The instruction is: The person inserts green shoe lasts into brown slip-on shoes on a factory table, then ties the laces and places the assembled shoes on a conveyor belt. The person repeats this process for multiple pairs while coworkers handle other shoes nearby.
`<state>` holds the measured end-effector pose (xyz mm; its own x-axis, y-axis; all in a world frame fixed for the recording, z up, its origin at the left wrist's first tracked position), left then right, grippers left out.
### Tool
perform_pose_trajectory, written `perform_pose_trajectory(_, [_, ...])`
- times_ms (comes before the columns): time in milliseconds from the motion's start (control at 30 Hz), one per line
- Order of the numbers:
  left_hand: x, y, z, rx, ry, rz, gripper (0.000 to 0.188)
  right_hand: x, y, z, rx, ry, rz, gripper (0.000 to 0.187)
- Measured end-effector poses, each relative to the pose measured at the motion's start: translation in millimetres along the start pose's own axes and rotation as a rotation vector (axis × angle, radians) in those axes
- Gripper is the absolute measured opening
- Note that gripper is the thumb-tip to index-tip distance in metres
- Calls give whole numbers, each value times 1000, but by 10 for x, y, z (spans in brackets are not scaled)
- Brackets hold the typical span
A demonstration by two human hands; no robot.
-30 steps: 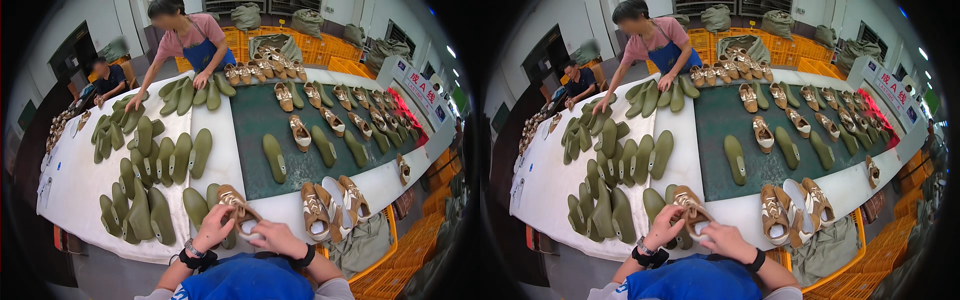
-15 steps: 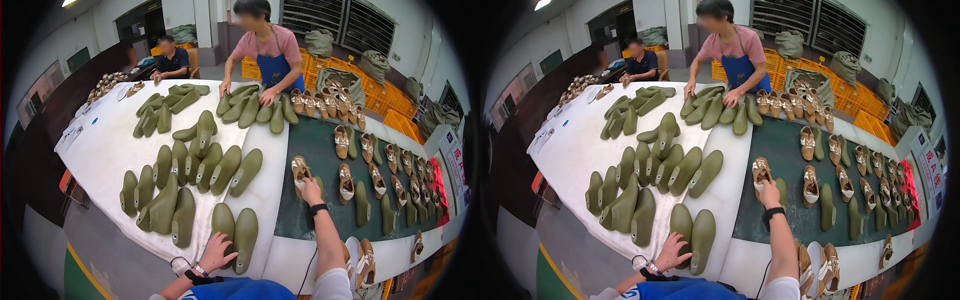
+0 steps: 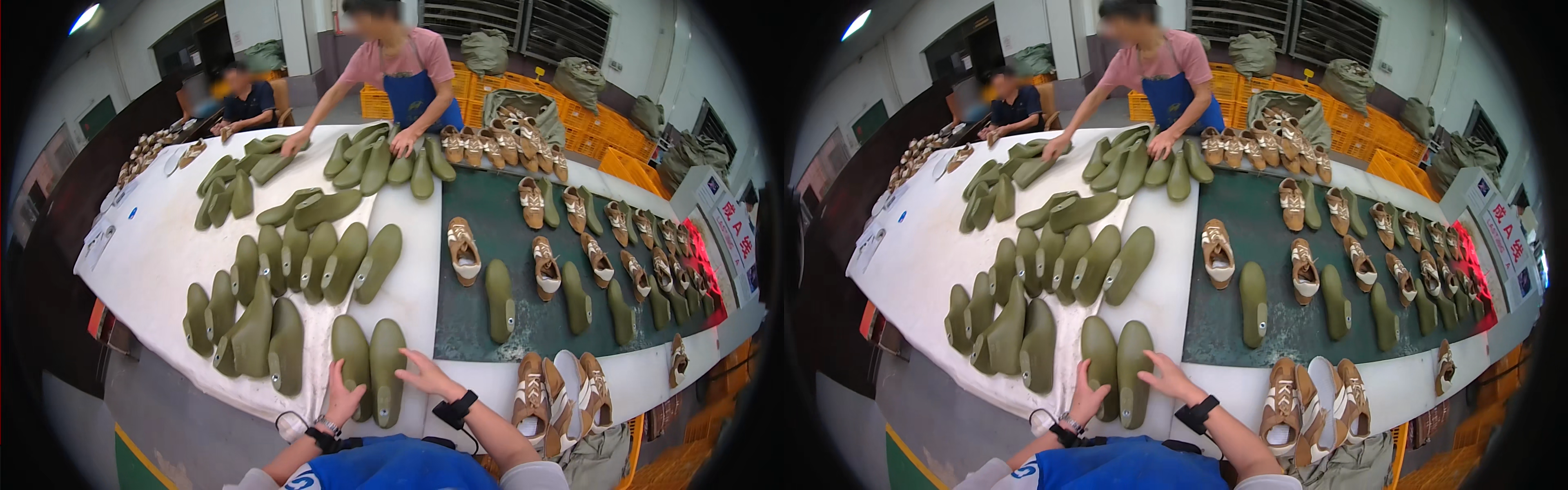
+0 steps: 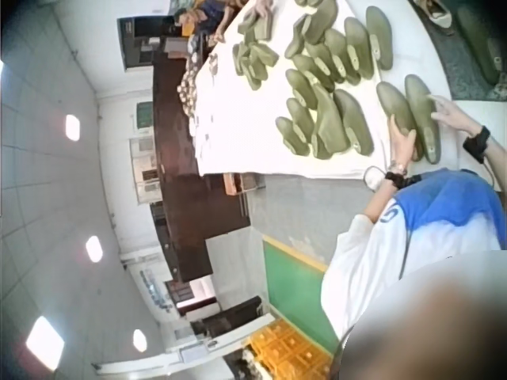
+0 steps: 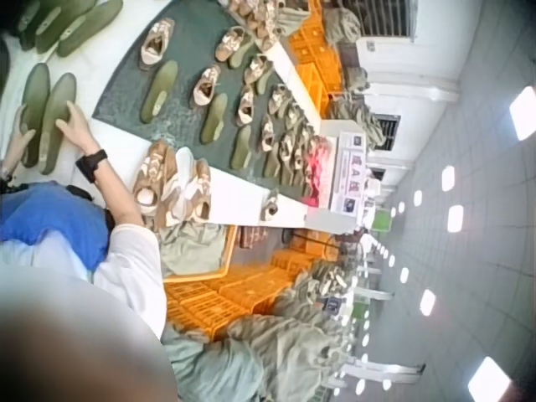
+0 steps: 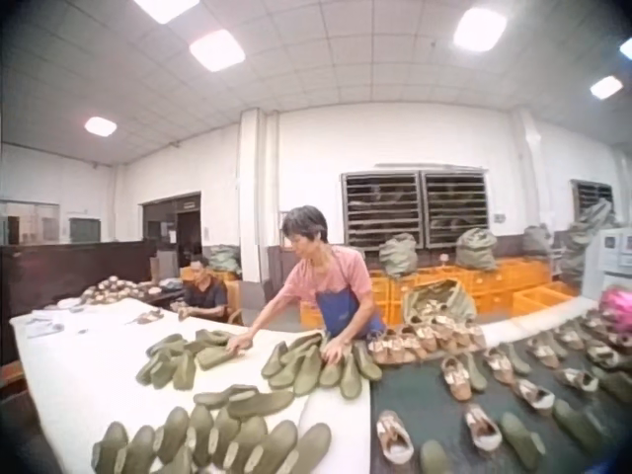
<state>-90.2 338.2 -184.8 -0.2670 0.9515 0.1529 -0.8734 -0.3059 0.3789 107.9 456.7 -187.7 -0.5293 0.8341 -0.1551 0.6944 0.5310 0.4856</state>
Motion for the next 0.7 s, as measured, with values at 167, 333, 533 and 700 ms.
perform_pose_trajectory(167, [278, -131, -11, -216, 120, -192, 90, -215, -380, -135, 29, -163, 107, 70])
perform_pose_trajectory(333, [291, -115, 71, -566, 371, -513, 80, -140, -270, -276, -258, -35, 334, 49])
perform_pose_trajectory(533, [218, 1389, 31, 760, -462, 266, 52, -122, -290, -317, -319, -90, 327, 41])
perform_pose_trajectory(700, [193, 1467, -512, 456, -71, 315, 69, -182, -279, -367, -254, -34, 422, 41])
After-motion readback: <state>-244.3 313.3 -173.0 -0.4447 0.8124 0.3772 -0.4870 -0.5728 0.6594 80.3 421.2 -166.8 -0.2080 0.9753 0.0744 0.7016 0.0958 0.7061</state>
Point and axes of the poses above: each hand's wrist, its own x-axis towards the middle knuckle, its own y-axis out of the back of the hand, z = x × y, the point moved 5 cm from there along x, towards the middle knuckle, and after that the axes turned 13 degrees about -y, right-handed, at the moved point
